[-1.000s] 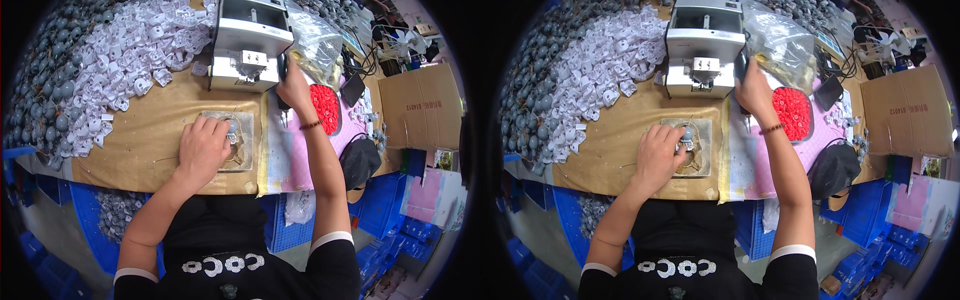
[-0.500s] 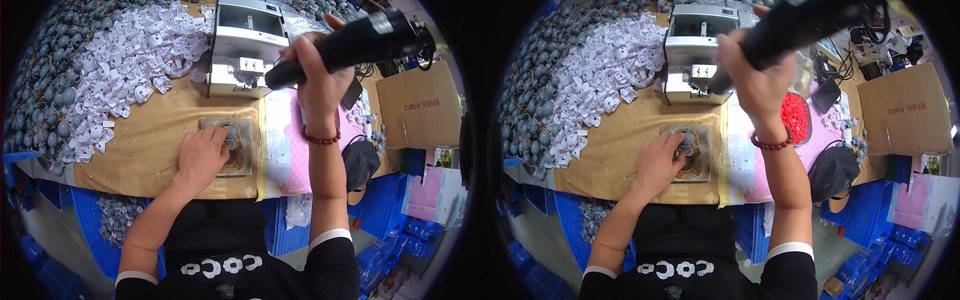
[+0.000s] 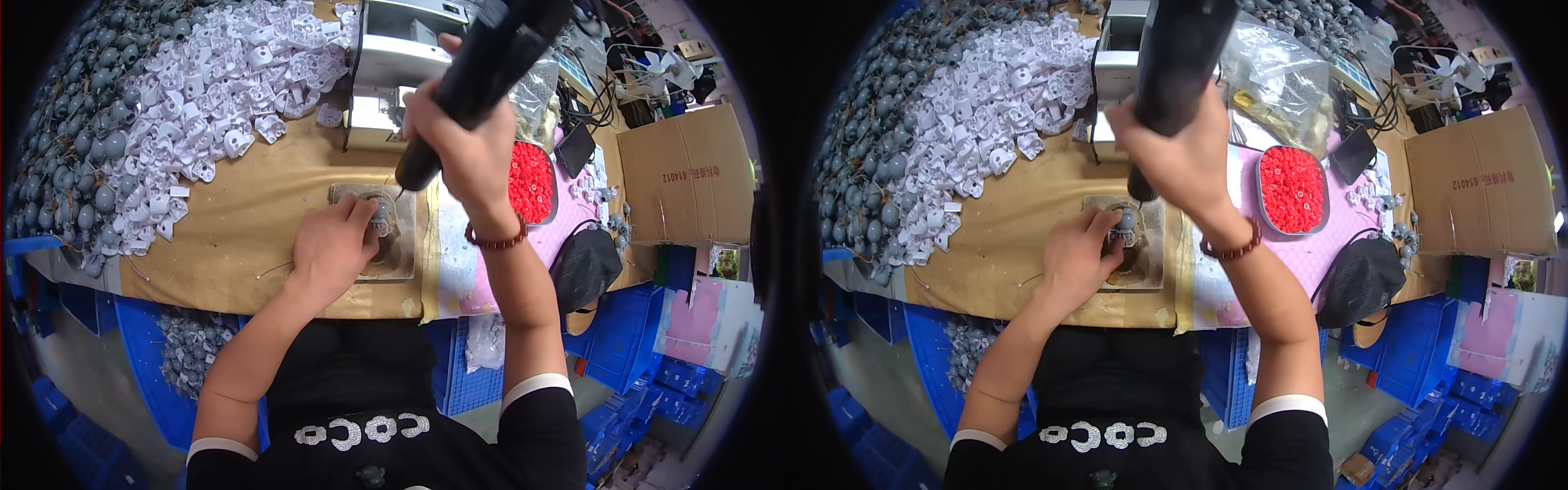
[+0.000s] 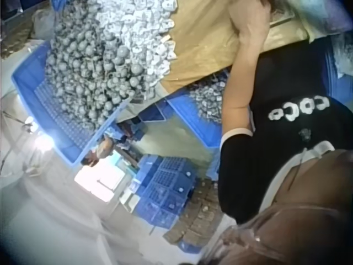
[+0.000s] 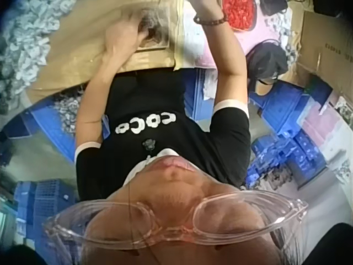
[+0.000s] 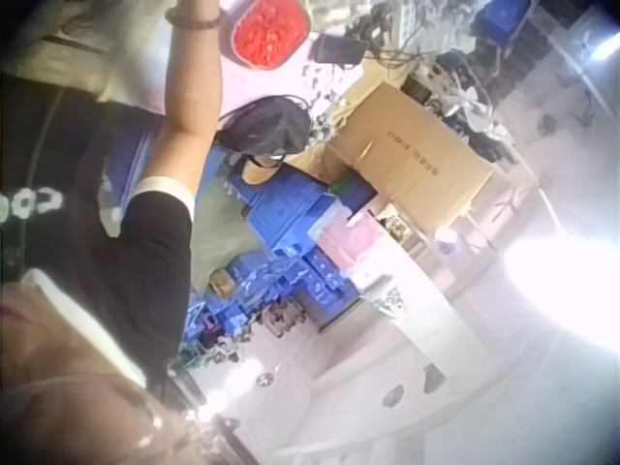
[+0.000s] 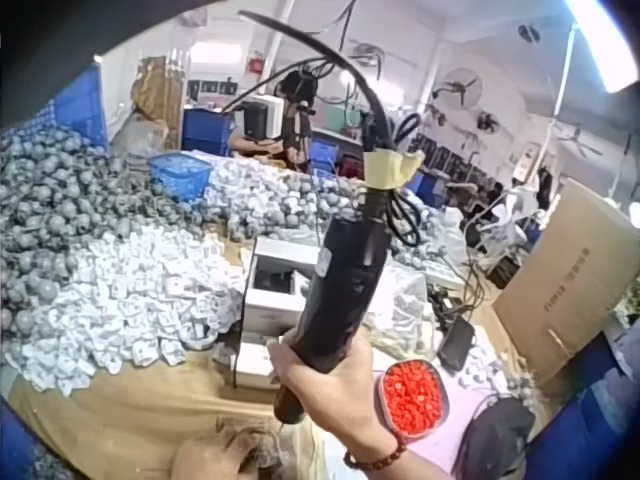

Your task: Assemble small electric motors by placing them in a jig and using an electric screwdriver to secure components.

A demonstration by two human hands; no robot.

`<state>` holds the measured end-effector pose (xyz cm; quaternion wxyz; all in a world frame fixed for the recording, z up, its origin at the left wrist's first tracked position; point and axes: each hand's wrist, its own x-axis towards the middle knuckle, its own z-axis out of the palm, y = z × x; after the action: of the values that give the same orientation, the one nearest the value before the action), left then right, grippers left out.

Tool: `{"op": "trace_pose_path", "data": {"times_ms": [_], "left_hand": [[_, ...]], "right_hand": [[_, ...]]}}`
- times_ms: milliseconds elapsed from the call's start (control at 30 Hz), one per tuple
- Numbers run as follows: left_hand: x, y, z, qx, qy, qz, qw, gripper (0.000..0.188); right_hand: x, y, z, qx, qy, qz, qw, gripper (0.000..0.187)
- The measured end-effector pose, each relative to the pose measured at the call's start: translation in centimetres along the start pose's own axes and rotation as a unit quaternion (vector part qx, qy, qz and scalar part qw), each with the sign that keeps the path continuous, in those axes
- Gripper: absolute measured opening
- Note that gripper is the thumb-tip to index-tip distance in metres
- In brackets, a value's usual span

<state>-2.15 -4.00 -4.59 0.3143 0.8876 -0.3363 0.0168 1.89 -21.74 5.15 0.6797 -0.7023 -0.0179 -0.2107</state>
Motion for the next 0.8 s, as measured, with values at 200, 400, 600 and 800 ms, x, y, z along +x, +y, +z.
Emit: {"op": "trace_pose_path", "data": {"times_ms": [200,400,600,800], "left_hand": [[-0.1,0.0,0.1,-0.009,0.029,0.007,1.0,0.038],[0.0,0.2,0.1,0.001,0.032,0.008,0.999,0.034],[0.0,-0.1,0.1,-0.005,0.037,0.012,0.999,0.035],[0.0,-0.5,-0.2,-0.04,0.029,0.031,0.998,0.037]], "right_hand": [[-4.6,-0.5,0.9,0.054,-0.047,-0.028,0.997,0.059],[-5.3,0.1,0.8,0.033,-0.039,-0.027,0.998,0.06],[-5.5,0.3,0.7,-0.001,-0.064,-0.049,0.997,0.056],[-6.6,1.4,0.2,-0.043,-0.12,-0.08,0.989,0.063]]}}
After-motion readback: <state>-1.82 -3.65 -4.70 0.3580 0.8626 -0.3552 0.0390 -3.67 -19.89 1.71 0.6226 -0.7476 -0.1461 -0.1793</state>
